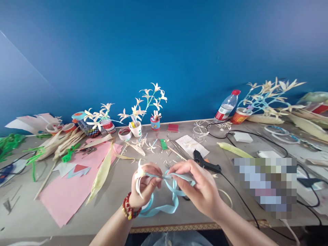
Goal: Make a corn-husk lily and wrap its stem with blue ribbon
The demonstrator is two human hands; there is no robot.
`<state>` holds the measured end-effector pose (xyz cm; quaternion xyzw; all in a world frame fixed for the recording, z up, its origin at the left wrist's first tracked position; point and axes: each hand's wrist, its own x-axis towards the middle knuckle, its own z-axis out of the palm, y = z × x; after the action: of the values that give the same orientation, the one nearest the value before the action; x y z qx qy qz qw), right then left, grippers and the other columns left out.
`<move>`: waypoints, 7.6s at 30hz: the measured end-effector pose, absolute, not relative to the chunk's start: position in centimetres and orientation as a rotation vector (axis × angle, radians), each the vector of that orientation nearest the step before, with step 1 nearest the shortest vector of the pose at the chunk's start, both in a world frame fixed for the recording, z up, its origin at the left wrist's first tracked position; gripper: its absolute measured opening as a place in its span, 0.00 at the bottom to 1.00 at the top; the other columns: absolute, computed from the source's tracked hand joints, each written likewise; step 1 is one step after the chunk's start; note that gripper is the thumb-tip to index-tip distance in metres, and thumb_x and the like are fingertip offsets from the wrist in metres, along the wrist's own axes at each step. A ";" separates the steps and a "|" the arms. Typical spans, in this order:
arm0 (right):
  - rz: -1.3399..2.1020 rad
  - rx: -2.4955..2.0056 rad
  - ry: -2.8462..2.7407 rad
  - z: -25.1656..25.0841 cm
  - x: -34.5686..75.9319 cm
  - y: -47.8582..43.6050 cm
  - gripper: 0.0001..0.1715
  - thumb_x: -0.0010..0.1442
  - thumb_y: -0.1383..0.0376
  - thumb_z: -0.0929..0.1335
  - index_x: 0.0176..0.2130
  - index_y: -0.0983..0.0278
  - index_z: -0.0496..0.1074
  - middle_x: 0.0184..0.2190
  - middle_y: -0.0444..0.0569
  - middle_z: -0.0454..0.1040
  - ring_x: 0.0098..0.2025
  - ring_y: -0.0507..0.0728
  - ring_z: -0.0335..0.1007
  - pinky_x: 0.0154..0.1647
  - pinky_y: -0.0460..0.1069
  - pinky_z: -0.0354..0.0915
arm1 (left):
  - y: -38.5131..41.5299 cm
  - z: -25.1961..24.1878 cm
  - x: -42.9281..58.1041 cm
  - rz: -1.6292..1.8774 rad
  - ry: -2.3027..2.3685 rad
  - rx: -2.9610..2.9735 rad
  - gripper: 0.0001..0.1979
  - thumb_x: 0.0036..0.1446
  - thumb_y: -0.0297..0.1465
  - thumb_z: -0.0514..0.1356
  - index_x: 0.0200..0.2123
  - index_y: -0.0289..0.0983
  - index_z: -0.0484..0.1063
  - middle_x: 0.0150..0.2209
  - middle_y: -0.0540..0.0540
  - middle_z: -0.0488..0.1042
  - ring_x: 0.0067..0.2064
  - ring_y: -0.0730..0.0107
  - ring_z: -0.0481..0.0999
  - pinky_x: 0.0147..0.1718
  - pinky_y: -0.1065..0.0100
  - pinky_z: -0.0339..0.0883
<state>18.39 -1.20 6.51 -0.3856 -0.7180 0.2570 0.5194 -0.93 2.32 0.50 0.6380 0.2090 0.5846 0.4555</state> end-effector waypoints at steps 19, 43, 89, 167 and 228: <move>1.443 -0.835 -0.917 4.3 16.1 1.1 0.19 0.50 0.62 0.78 0.26 0.63 0.65 0.23 0.41 0.74 0.24 0.50 0.70 0.27 0.44 0.64 | 2.4 1.2 0.6 1.229 0.288 1.113 0.10 0.57 0.36 0.65 0.31 0.37 0.68 0.25 0.53 0.64 0.16 0.84 0.56 0.13 0.76 0.51; 1.616 -0.667 -0.814 3.0 14.5 1.4 0.20 0.47 0.63 0.80 0.26 0.65 0.67 0.24 0.40 0.72 0.23 0.48 0.67 0.26 0.43 0.63 | 2.6 1.2 1.0 1.335 0.324 1.011 0.07 0.50 0.37 0.71 0.26 0.41 0.79 0.31 0.48 0.68 0.38 0.65 0.70 0.38 0.62 0.71; -0.168 -0.855 -1.811 0.2 16.2 1.0 0.22 0.57 0.79 0.67 0.49 0.61 0.69 0.43 0.56 0.74 0.43 0.60 0.73 0.42 0.55 0.72 | 2.4 1.8 1.8 1.307 0.531 0.780 0.06 0.51 0.29 0.69 0.27 0.37 0.75 0.32 0.50 0.73 0.36 0.73 0.73 0.39 0.71 0.66; 1.775 -0.574 -0.629 3.6 14.7 -2.5 0.13 0.53 0.63 0.77 0.35 0.64 0.72 0.24 0.42 0.72 0.26 0.50 0.67 0.36 0.48 0.65 | 2.8 3.1 0.1 1.675 0.544 2.040 0.04 0.62 0.29 0.59 0.35 0.40 0.74 0.31 0.49 0.73 0.33 0.67 0.74 0.40 0.58 0.74; -0.002 -1.686 -2.331 -2.3 22.6 -2.5 0.05 0.58 0.63 0.71 0.35 0.63 0.72 0.33 0.54 0.77 0.38 0.64 0.73 0.39 0.55 0.64 | 4.9 0.5 0.3 1.670 0.818 0.899 0.09 0.47 0.35 0.72 0.28 0.39 0.76 0.34 0.48 0.77 0.38 0.67 0.77 0.42 0.64 0.73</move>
<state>22.62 -2.54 -2.27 -0.5809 -0.8031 -0.0008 0.1322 0.26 4.91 0.51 0.3736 0.3401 0.6944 0.5124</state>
